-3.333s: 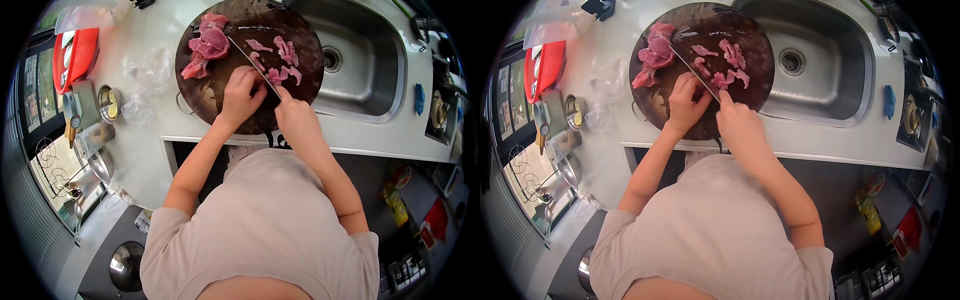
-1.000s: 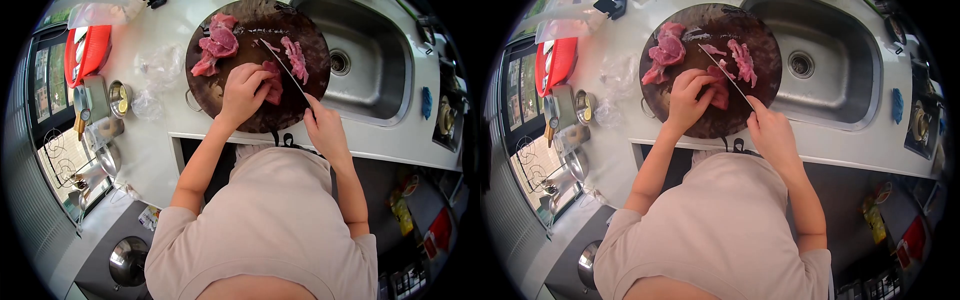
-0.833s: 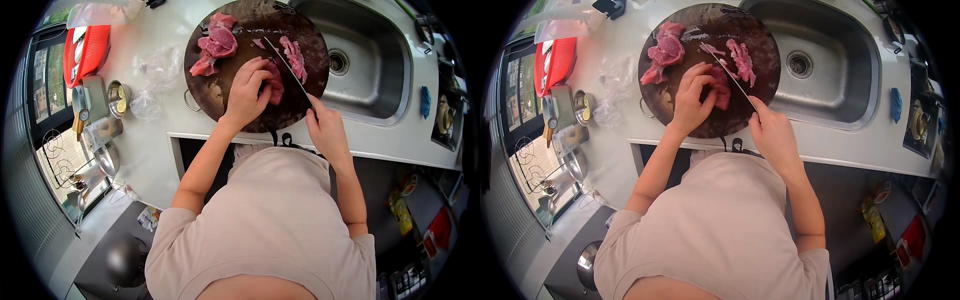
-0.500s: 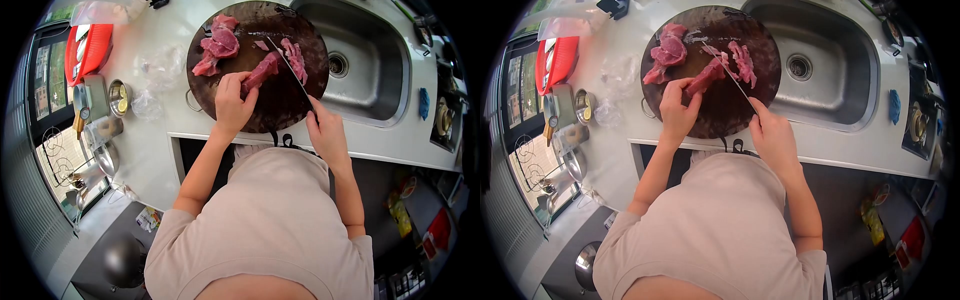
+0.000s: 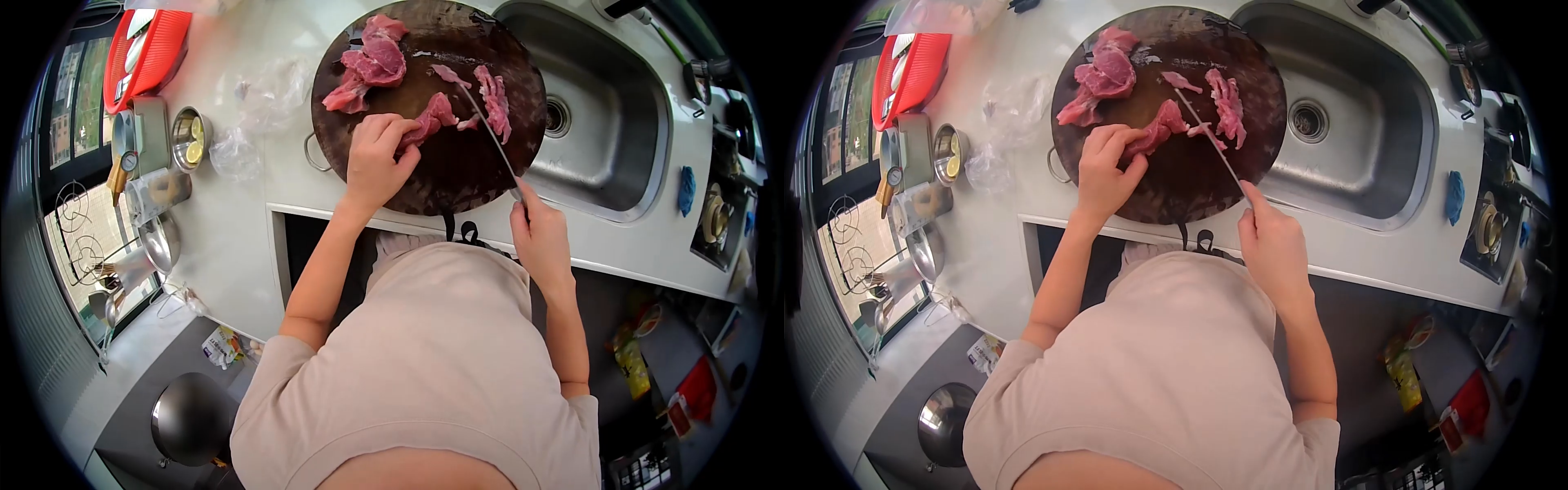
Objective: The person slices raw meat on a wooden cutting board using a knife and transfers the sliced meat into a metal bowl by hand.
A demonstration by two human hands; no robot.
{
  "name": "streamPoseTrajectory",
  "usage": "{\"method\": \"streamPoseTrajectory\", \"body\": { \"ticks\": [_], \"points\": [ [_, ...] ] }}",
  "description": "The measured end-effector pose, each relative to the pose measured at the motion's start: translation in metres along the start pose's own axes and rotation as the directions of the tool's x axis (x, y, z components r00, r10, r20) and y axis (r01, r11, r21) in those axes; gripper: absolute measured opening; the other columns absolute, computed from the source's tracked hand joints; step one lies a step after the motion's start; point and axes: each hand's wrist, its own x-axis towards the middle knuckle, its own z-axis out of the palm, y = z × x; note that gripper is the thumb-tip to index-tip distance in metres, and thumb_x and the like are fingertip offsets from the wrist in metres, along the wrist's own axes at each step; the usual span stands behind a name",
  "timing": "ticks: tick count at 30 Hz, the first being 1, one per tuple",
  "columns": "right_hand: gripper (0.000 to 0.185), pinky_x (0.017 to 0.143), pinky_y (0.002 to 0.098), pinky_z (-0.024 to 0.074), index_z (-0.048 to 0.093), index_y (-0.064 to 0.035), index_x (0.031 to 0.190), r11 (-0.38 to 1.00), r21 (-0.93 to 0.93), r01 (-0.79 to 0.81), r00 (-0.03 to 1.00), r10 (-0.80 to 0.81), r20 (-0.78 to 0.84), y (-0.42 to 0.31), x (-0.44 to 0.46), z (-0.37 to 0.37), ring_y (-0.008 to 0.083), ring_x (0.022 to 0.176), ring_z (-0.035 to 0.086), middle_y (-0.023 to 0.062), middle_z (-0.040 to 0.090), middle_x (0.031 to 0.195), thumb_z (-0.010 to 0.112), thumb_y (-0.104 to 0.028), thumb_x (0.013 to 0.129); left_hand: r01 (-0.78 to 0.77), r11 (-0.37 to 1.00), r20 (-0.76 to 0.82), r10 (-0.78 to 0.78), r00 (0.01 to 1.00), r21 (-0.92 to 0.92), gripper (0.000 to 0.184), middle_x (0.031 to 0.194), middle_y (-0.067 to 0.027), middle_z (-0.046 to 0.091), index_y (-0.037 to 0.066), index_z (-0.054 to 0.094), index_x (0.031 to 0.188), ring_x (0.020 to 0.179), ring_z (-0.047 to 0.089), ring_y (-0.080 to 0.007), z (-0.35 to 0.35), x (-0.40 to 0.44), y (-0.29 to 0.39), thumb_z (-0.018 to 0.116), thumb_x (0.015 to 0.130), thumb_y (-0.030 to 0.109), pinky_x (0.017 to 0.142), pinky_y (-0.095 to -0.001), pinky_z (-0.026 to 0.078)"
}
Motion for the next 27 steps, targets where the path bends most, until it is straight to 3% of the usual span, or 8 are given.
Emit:
{"method": "streamPoseTrajectory", "body": {
  "ticks": [3,6,10,11,15,18,22,27],
  "points": [
    [0.035,0.063,0.0439,0.0473,0.061,-0.0005,0.126,0.999,0.004,-0.038,0.999,0.038,-0.007,0.001,0.003,-0.006,0.0351,0.061,0.060,0.0210,0.059,0.068,0.054,-0.006,0.092,-0.039,0.998,-0.032,0.040,0.999,0.040,0.031,0.102,-0.0080,0.065,0.007,0.069,0.100,0.101,0.060,-0.0283,-0.005,-0.002,-0.006,0.066,0.071,-0.001,0.091,-0.0387,0.044],
    [0.035,0.062,0.0446,0.0468,0.062,-0.0005,0.125,0.999,-0.030,0.015,1.000,-0.015,-0.008,0.001,0.006,-0.005,0.0357,0.061,0.060,0.0211,0.059,0.068,0.054,-0.006,0.091,-0.183,0.969,-0.047,0.193,0.980,0.165,0.034,0.105,-0.0074,0.065,0.007,0.070,0.104,0.105,0.059,-0.0272,0.003,0.002,0.001,0.067,0.071,0.001,0.094,-0.0388,0.042],
    [0.035,0.063,0.0467,0.0464,0.062,-0.0005,0.125,0.992,-0.095,0.085,0.996,-0.086,-0.004,0.004,0.015,0.001,0.0379,0.062,0.060,0.0226,0.061,0.070,0.055,-0.006,0.091,-0.018,0.957,-0.064,0.038,0.997,0.288,0.032,0.109,-0.0071,0.064,0.008,0.070,0.106,0.103,0.059,-0.0263,0.024,0.014,0.026,0.073,0.074,0.010,0.095,-0.0380,0.035],
    [0.035,0.063,0.0471,0.0463,0.062,-0.0006,0.125,0.993,-0.088,0.082,0.997,-0.083,-0.001,0.003,0.016,0.001,0.0384,0.063,0.061,0.0229,0.061,0.071,0.055,-0.006,0.091,0.012,0.962,-0.043,-0.001,0.999,0.272,0.030,0.109,-0.0056,0.065,0.010,0.069,0.105,0.102,0.058,-0.0239,0.027,0.017,0.024,0.075,0.076,0.013,0.095,-0.0394,0.033],
    [0.035,0.063,0.0475,0.0467,0.061,-0.0008,0.125,0.995,-0.075,0.070,0.998,-0.070,0.006,0.002,0.019,0.000,0.0391,0.064,0.061,0.0232,0.063,0.073,0.055,-0.006,0.090,-0.313,0.946,0.150,0.298,0.943,0.088,0.027,0.108,-0.0028,0.066,0.013,0.070,0.104,0.101,0.060,-0.0171,0.026,0.022,0.008,0.074,0.078,0.010,0.098,-0.0409,0.033],
    [0.036,0.063,0.0470,0.0481,0.061,-0.0017,0.125,0.991,-0.090,0.095,0.995,-0.096,-0.005,0.006,0.017,0.002,0.0382,0.065,0.063,0.0221,0.064,0.074,0.056,-0.007,0.090,-0.378,0.923,0.096,0.370,0.924,0.076,0.029,0.105,-0.0024,0.067,0.013,0.071,0.106,0.101,0.061,-0.0180,0.017,0.022,0.006,0.073,0.078,0.007,0.100,-0.0407,0.034],
    [0.038,0.064,0.0461,0.0512,0.061,-0.0043,0.126,0.967,-0.175,0.184,0.982,-0.188,-0.007,0.013,0.014,0.003,0.0359,0.067,0.065,0.0188,0.067,0.077,0.058,-0.008,0.088,-0.319,0.942,-0.047,0.324,0.945,0.101,0.027,0.105,-0.0023,0.067,0.009,0.072,0.102,0.102,0.061,-0.0207,0.029,0.007,0.009,0.075,0.076,0.004,0.093,-0.0380,0.042],
    [0.045,0.060,0.0446,0.0534,0.057,-0.0090,0.132,0.907,-0.349,0.236,0.971,-0.237,0.043,0.015,0.014,-0.003,0.0344,0.063,0.065,0.0145,0.066,0.078,0.060,-0.010,0.087,-0.318,0.937,-0.017,0.323,0.946,0.142,0.028,0.105,-0.0045,0.067,0.007,0.072,0.098,0.102,0.062,-0.0236,0.031,0.004,0.007,0.073,0.071,0.001,0.090,-0.0378,0.044]
  ]
}}
